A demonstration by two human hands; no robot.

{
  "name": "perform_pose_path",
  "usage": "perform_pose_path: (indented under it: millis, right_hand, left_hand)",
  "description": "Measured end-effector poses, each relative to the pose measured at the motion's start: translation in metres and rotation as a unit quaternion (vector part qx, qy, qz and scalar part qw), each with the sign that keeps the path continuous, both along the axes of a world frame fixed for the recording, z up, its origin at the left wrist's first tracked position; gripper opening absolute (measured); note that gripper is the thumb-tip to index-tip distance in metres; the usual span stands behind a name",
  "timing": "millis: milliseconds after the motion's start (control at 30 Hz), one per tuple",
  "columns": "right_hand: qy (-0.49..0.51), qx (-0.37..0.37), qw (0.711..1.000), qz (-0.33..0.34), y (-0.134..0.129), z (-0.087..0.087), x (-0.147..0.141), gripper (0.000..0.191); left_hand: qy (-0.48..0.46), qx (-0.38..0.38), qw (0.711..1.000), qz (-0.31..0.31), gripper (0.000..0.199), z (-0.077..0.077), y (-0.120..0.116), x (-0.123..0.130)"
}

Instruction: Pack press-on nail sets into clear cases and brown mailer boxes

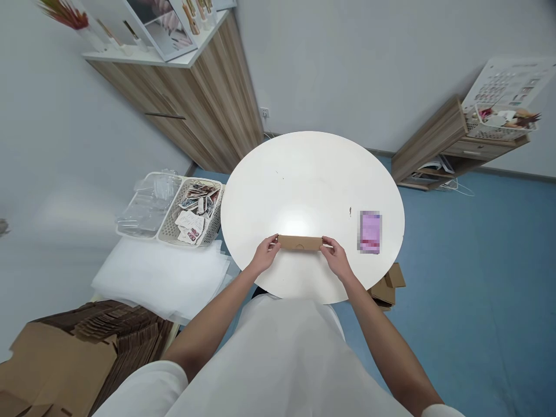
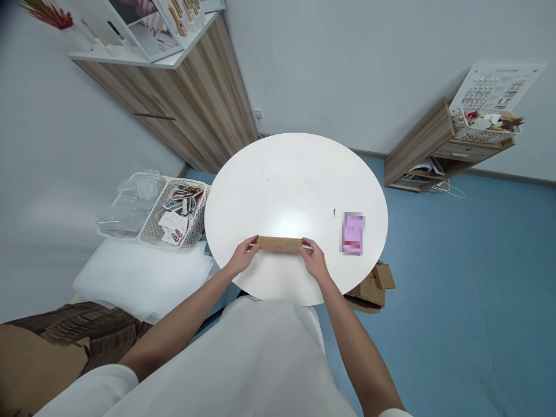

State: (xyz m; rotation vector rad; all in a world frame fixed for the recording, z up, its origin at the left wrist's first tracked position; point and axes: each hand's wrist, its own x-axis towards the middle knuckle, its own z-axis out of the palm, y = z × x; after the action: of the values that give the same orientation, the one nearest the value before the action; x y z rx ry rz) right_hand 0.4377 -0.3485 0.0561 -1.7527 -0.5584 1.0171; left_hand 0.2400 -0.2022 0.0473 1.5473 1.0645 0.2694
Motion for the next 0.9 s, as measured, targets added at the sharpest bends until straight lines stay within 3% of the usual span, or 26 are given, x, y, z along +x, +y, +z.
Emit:
perform_pose_path:
  millis: [200,467,667,900]
  right_hand:
    - [0.037,0.050,0.998,-0.015,-0.026,-0.021,-0.018,0.036]
    - [0.079,0.031,0.996,-0.037,-0.046,-0.049,-0.046,0.033]
    - [0.028,-0.037,0.995,-0.091,-0.040,-0.044,-0.050,0.045]
    - [0.000,-0.070,0.993,-0.090,-0.013,-0.029,-0.064,0.048]
  left_hand:
    - [0.001,0.028,0.999,-0.027,0.039,-0.004,-0.013,-0.014]
    - [0.095,0.040,0.992,-0.068,0.043,-0.016,-0.028,-0.027]
    - [0.109,0.054,0.992,-0.045,0.050,-0.012,-0.029,-0.020]
    - [0.081,0.035,0.995,-0.046,0.053,-0.014,-0.019,-0.023]
